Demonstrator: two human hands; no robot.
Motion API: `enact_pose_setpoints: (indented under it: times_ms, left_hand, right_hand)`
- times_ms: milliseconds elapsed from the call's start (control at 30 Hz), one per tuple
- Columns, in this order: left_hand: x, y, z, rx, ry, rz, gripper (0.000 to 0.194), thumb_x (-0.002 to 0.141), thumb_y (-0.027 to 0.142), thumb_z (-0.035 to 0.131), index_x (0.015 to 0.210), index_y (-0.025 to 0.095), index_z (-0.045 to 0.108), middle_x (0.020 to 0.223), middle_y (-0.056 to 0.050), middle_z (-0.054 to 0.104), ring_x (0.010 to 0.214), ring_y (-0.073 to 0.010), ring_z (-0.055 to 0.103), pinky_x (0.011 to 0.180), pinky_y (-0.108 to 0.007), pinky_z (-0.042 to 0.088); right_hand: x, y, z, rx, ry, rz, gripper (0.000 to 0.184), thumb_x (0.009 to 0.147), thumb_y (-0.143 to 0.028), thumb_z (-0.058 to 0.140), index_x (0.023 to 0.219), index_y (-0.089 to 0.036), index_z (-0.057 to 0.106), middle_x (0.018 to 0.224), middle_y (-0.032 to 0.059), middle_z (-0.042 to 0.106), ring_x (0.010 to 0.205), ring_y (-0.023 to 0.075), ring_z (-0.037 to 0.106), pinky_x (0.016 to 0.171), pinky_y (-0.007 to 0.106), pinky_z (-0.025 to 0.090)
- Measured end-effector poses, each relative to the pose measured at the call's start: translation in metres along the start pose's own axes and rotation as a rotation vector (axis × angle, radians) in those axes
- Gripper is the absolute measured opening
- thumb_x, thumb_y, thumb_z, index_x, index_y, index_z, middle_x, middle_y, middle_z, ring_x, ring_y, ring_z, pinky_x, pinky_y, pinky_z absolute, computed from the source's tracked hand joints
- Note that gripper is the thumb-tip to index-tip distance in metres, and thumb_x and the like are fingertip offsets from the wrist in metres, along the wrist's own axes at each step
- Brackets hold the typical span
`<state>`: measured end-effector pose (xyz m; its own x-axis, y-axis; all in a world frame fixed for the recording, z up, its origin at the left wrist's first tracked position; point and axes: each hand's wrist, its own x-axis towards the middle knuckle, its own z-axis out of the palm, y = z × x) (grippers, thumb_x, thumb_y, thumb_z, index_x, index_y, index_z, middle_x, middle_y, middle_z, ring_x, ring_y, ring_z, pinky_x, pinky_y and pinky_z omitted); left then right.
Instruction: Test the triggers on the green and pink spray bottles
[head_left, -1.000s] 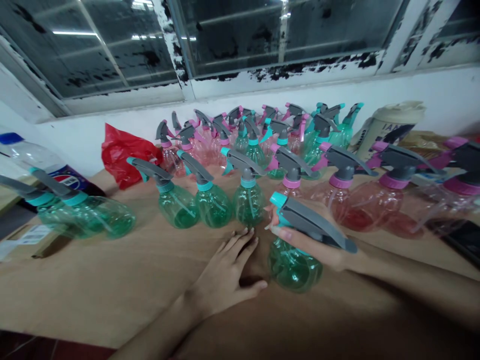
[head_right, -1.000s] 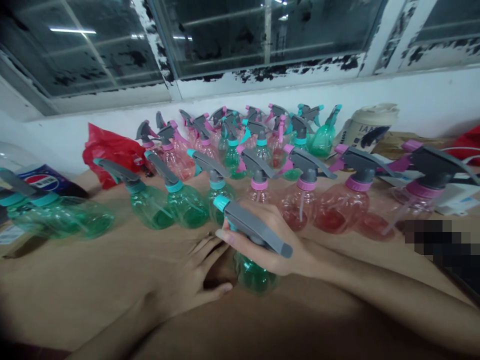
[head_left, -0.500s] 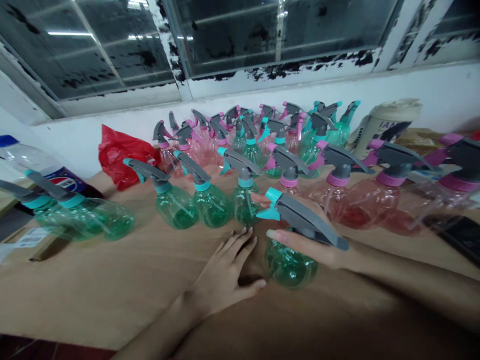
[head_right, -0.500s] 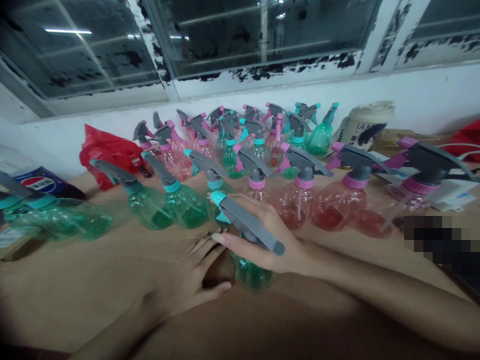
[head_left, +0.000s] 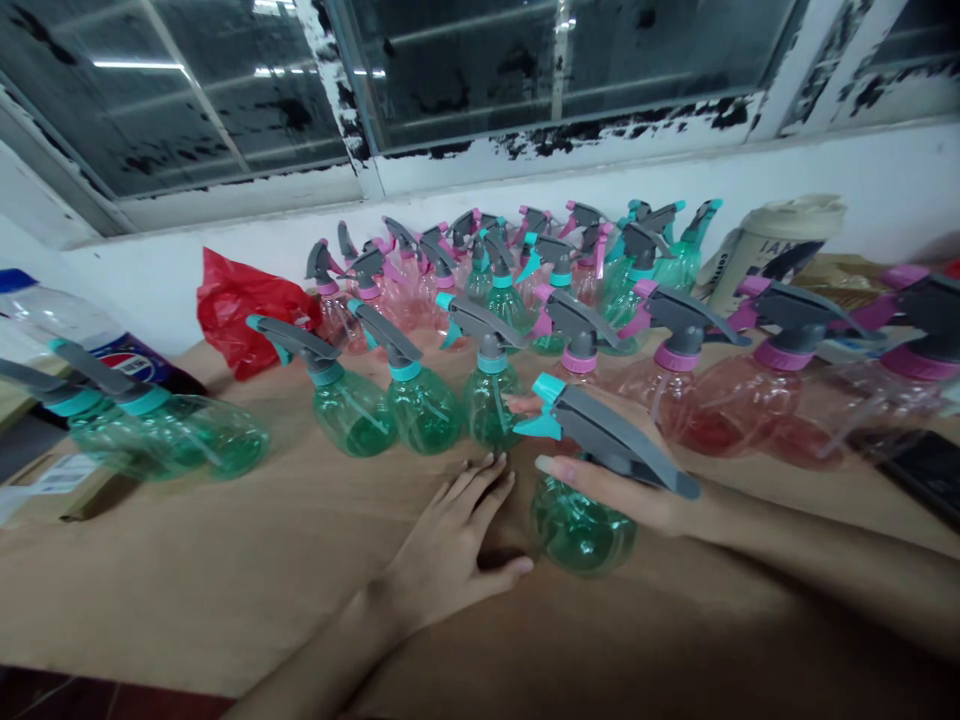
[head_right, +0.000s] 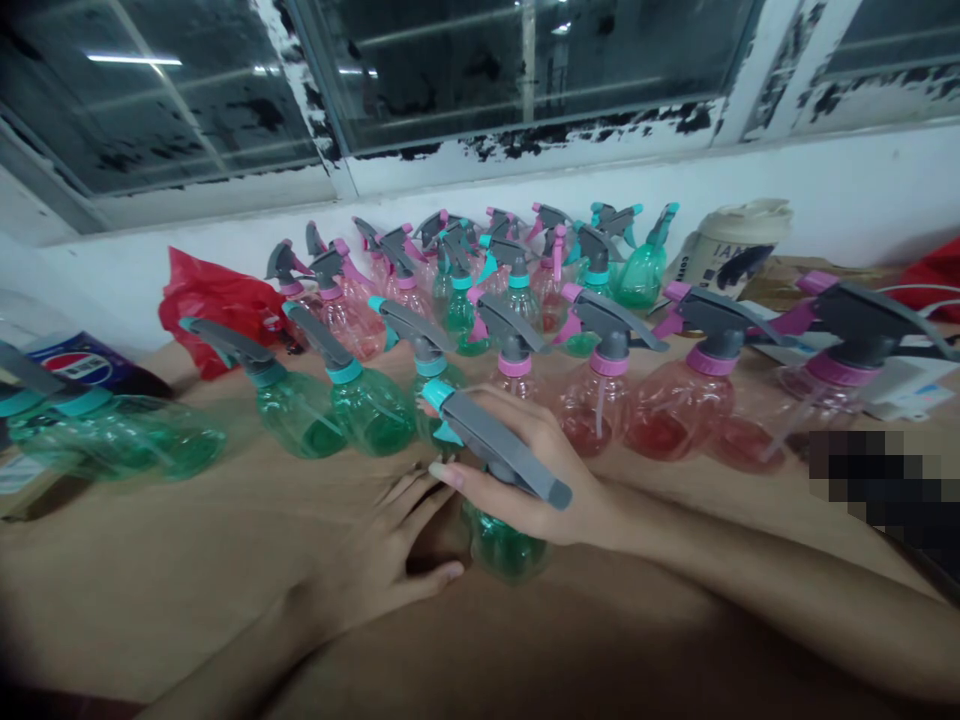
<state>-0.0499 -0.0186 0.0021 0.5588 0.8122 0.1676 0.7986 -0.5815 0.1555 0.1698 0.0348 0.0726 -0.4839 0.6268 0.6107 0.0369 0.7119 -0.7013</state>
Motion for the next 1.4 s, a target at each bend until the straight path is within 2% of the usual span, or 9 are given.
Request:
enact_pose_setpoints:
  times_ms: [100,267,433,533,733,900,1033,1233,1400]
  left_hand:
    - [0.0,0.0,0.0,-0.006,-0.01,-0.011,0.075,0.08,0.052,0.06,0.139,0.014,0.034,0.143,-0.016,0.039,0.131,-0.0336,0.036,0.104,-0.052,0.033]
    - [0.0,0.001,-0.001,-0.016,-0.032,-0.024,0.075,0.081,0.052,0.06,0.14,0.016,0.033,0.147,-0.015,0.034,0.133,-0.033,0.032,0.105,-0.051,0.032]
    - [0.0,0.0,0.0,-0.022,-0.008,-0.011,0.075,0.08,0.052,0.06,0.141,0.017,0.032,0.144,-0.015,0.038,0.131,-0.0333,0.036,0.103,-0.053,0.034]
    - [0.0,0.0,0.0,-0.003,0.012,-0.003,0.074,0.08,0.052,0.061,0.139,0.016,0.034,0.144,-0.016,0.038,0.129,-0.0339,0.038,0.102,-0.053,0.035]
    - [0.0,0.002,-0.001,0.003,0.055,0.015,0.072,0.08,0.049,0.062,0.139,0.016,0.035,0.143,-0.015,0.039,0.128,-0.034,0.04,0.103,-0.052,0.036]
    - [0.001,0.003,-0.003,-0.008,0.051,0.023,0.071,0.08,0.048,0.062,0.138,0.016,0.038,0.143,-0.016,0.039,0.129,-0.0346,0.039,0.102,-0.053,0.036]
    - [0.001,0.002,-0.005,-0.044,0.018,0.02,0.071,0.08,0.049,0.062,0.138,0.017,0.037,0.143,-0.016,0.039,0.129,-0.035,0.039,0.102,-0.054,0.035]
    - [0.001,0.003,-0.009,-0.069,0.007,0.002,0.07,0.082,0.052,0.061,0.136,0.016,0.037,0.141,-0.016,0.041,0.128,-0.0319,0.039,0.104,-0.05,0.034]
    - [-0.002,0.016,-0.021,-0.156,0.005,0.027,0.073,0.083,0.054,0.059,0.139,0.019,0.029,0.139,-0.014,0.042,0.127,-0.0291,0.041,0.104,-0.048,0.035]
  right_hand:
    - [0.0,0.0,0.001,-0.003,0.012,0.009,0.026,0.08,-0.023,0.063,0.106,-0.025,0.061,0.097,0.0021,0.066,0.087,0.0187,0.063,0.077,0.034,0.051]
    - [0.0,-0.001,0.002,-0.059,0.033,-0.003,0.01,0.082,-0.028,0.063,0.089,-0.022,0.061,0.085,0.0009,0.065,0.079,0.0162,0.063,0.07,0.031,0.049]
    - [0.0,-0.001,0.002,-0.106,0.012,0.014,0.011,0.085,-0.032,0.057,0.079,-0.023,0.058,0.075,-0.0008,0.063,0.071,0.0153,0.061,0.063,0.031,0.046]
    - [0.0,-0.001,0.002,-0.083,0.02,0.009,0.01,0.082,-0.033,0.061,0.085,-0.023,0.06,0.08,-0.0004,0.064,0.073,0.0154,0.062,0.065,0.031,0.047]
    - [-0.002,-0.001,0.002,-0.01,0.041,0.033,0.029,0.077,-0.033,0.067,0.103,-0.023,0.059,0.087,0.0009,0.064,0.073,0.0151,0.061,0.067,0.03,0.05]
    - [-0.001,-0.001,0.0,0.019,-0.02,0.09,0.034,0.079,-0.031,0.064,0.111,-0.023,0.059,0.089,0.0015,0.064,0.076,0.0163,0.06,0.075,0.032,0.049]
    - [-0.001,-0.002,0.001,0.065,-0.039,0.119,0.035,0.079,-0.031,0.064,0.113,-0.024,0.06,0.098,0.0026,0.065,0.081,0.0171,0.06,0.084,0.034,0.047]
    - [-0.002,0.0,0.002,0.078,-0.038,0.15,0.031,0.079,-0.035,0.064,0.108,-0.025,0.063,0.086,0.0008,0.062,0.063,0.014,0.055,0.081,0.035,0.048]
    - [0.0,-0.001,0.001,0.087,-0.059,0.16,0.032,0.079,-0.035,0.064,0.109,-0.024,0.062,0.094,0.0035,0.063,0.073,0.0166,0.058,0.078,0.035,0.049]
